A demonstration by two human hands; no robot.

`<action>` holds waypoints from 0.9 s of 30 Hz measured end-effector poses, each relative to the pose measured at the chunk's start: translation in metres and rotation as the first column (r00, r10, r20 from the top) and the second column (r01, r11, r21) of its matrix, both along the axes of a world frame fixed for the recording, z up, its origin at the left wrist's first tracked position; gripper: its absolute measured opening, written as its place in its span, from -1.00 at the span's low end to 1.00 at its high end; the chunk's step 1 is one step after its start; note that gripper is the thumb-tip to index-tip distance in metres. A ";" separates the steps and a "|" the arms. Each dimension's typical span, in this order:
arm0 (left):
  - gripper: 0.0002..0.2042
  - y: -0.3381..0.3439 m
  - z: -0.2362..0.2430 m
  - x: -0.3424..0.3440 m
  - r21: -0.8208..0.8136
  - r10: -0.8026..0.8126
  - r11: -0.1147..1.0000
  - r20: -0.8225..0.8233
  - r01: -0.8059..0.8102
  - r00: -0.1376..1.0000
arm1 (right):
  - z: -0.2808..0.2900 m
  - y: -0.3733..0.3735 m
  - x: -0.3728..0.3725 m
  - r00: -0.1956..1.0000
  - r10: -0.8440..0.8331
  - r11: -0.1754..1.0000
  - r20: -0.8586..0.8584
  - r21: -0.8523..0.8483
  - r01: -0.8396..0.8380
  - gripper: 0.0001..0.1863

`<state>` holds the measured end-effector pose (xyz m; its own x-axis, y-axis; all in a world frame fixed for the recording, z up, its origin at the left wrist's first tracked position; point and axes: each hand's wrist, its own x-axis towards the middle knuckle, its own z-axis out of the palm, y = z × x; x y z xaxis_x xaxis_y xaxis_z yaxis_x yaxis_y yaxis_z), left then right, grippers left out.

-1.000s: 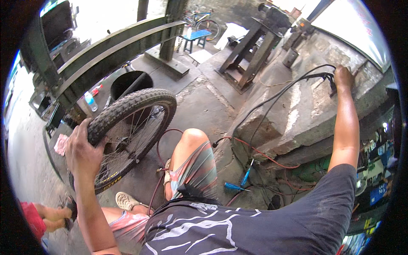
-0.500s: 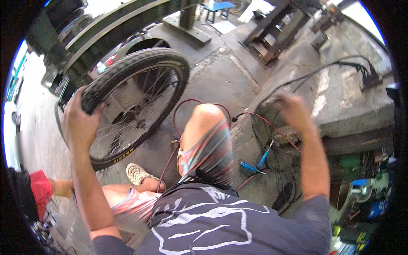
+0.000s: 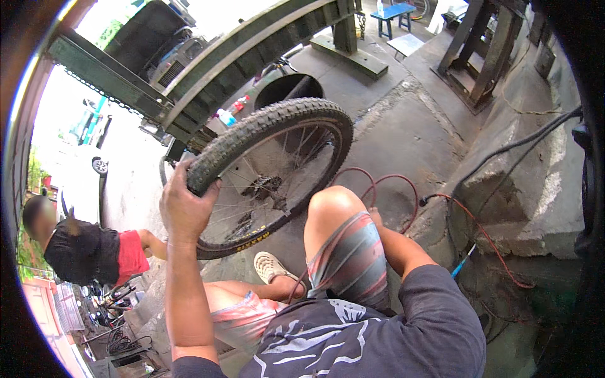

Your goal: The person removes the tire from the rim, inspects the inner tube, and reattaches the tire to the rim. They then inflate the tire using an air hose and check the pressure.

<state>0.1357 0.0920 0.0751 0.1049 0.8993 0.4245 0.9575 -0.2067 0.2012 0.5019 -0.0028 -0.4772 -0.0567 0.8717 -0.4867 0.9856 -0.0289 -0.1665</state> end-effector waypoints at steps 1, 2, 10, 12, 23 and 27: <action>-0.41 -0.002 0.005 -0.004 -0.003 0.019 1.000 -0.006 -0.019 1.000 | 0.014 0.015 -0.007 0.998 0.064 0.995 -0.006 0.074 -0.063 -0.66; -0.42 -0.002 0.005 -0.006 -0.015 0.027 1.000 0.004 -0.027 1.000 | 0.030 0.022 -0.005 0.993 0.115 0.984 0.006 0.139 -0.114 -0.67; -0.38 0.011 0.014 -0.004 -0.123 0.107 0.987 0.009 -0.105 0.994 | 0.253 0.020 0.138 0.965 0.219 0.791 -0.142 0.605 -0.090 -0.79; -0.37 0.020 0.008 -0.012 -0.094 0.117 0.989 0.013 -0.116 0.993 | 0.303 0.007 0.165 0.966 0.132 0.734 -0.222 0.677 0.055 -0.79; -0.40 0.020 -0.008 -0.073 -0.072 0.137 0.989 0.075 -0.131 0.988 | 0.495 0.063 0.031 0.644 0.290 0.778 -0.708 0.566 0.272 -0.76; -0.37 -0.014 -0.009 -0.147 -0.175 0.185 0.972 0.142 -0.159 0.972 | 0.546 0.079 -0.043 0.256 0.437 0.762 -0.862 0.506 0.404 -0.74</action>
<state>-0.0108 0.0777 0.0656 -0.1134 0.9559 0.2708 0.9298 0.0060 0.3680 0.4589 0.0766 0.0685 -0.0895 0.8722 0.4808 0.0947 0.4881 -0.8677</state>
